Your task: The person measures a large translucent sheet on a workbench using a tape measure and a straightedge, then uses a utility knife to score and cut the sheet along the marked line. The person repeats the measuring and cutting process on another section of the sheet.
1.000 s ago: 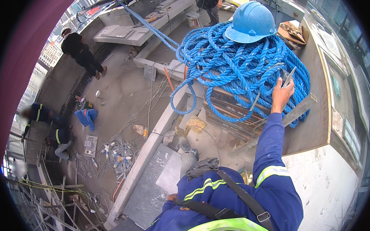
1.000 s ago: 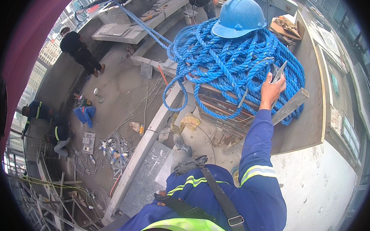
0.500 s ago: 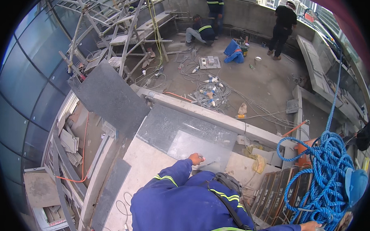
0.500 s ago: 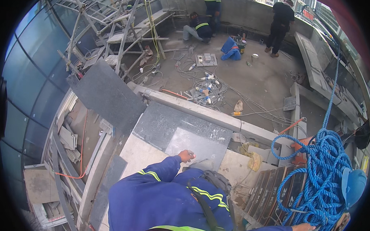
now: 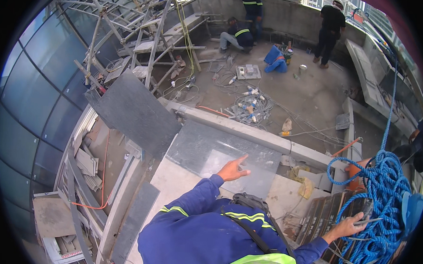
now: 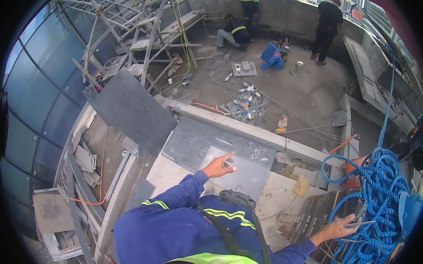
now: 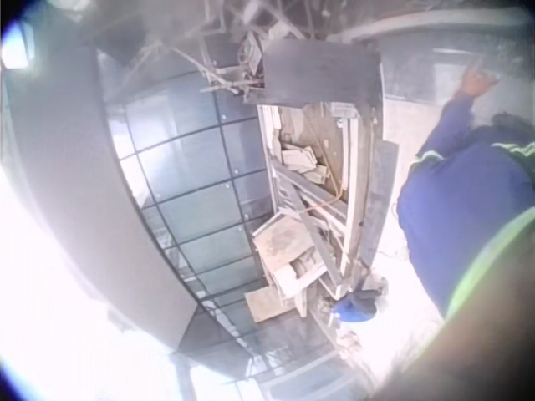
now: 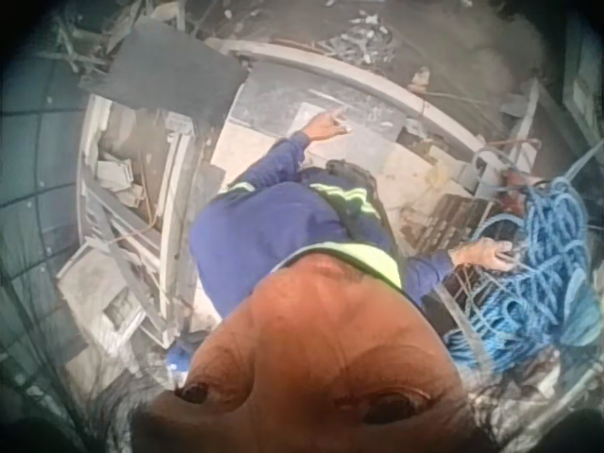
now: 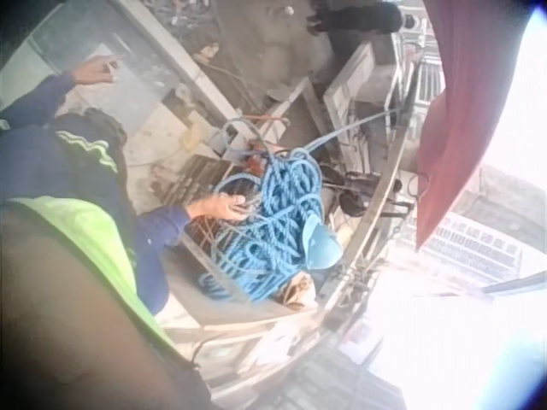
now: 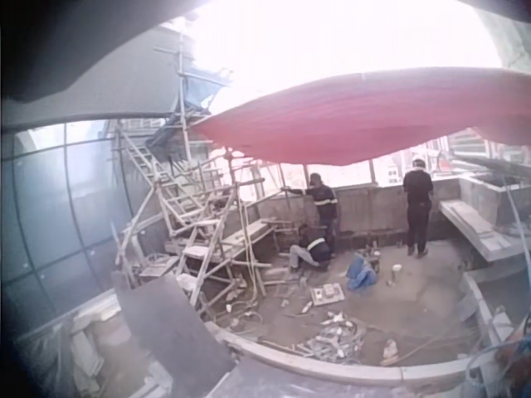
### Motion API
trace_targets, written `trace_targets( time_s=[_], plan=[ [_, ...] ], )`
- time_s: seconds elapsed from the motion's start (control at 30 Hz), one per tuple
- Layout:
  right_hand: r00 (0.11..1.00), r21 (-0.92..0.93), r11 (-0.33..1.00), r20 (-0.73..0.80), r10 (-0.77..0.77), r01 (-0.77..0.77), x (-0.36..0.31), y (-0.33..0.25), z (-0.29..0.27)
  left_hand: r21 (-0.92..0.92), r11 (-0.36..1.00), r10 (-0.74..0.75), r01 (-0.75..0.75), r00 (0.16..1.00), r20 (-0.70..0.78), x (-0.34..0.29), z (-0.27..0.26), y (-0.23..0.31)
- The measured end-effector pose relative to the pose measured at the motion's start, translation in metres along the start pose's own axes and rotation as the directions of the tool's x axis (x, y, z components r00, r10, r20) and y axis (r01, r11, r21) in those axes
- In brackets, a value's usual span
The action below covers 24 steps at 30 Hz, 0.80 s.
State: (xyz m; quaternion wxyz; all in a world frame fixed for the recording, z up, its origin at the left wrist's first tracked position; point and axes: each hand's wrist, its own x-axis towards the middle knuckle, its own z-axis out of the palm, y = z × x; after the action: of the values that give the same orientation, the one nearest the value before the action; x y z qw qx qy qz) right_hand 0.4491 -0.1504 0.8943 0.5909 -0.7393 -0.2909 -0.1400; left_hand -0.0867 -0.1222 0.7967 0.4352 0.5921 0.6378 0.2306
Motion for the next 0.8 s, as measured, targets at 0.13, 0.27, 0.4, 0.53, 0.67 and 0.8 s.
trace_targets(
  time_s=[0.13, 0.27, 0.4, 0.53, 0.67, 0.8],
  plan=[
    [0.732, 0.380, 0.772, 0.664, 0.155, -0.509, -0.142, -0.087, 0.063, 0.187, 0.874, 0.457, -0.448, 0.890, -0.005, 0.002, -0.005, 0.067],
    [0.269, 0.236, 0.609, 0.962, -0.039, -0.757, -0.259, -0.180, 0.074, 0.132, 0.758, 0.652, -0.639, 0.749, -0.118, 0.001, -0.010, 0.061],
    [-0.066, 0.047, 0.709, 0.989, -0.131, -0.704, -0.297, -0.219, 0.078, -0.031, 0.860, 0.504, -0.510, 0.856, -0.114, -0.020, -0.069, 0.024],
    [-0.428, -0.201, 0.797, 0.901, -0.079, -0.570, -0.354, -0.235, 0.080, -0.002, 0.846, 0.530, -0.534, 0.841, -0.105, -0.042, -0.114, -0.033],
    [-0.533, -0.197, 0.883, 0.844, -0.068, -0.425, -0.412, -0.253, 0.079, -0.356, 0.900, 0.224, -0.250, 0.968, -0.113, -0.081, -0.137, -0.094],
    [-0.451, -0.164, 0.910, 0.892, -0.027, -0.380, -0.456, -0.270, 0.074, -0.364, 0.917, 0.085, -0.163, 0.972, -0.221, -0.114, -0.152, -0.166]
  ],
)
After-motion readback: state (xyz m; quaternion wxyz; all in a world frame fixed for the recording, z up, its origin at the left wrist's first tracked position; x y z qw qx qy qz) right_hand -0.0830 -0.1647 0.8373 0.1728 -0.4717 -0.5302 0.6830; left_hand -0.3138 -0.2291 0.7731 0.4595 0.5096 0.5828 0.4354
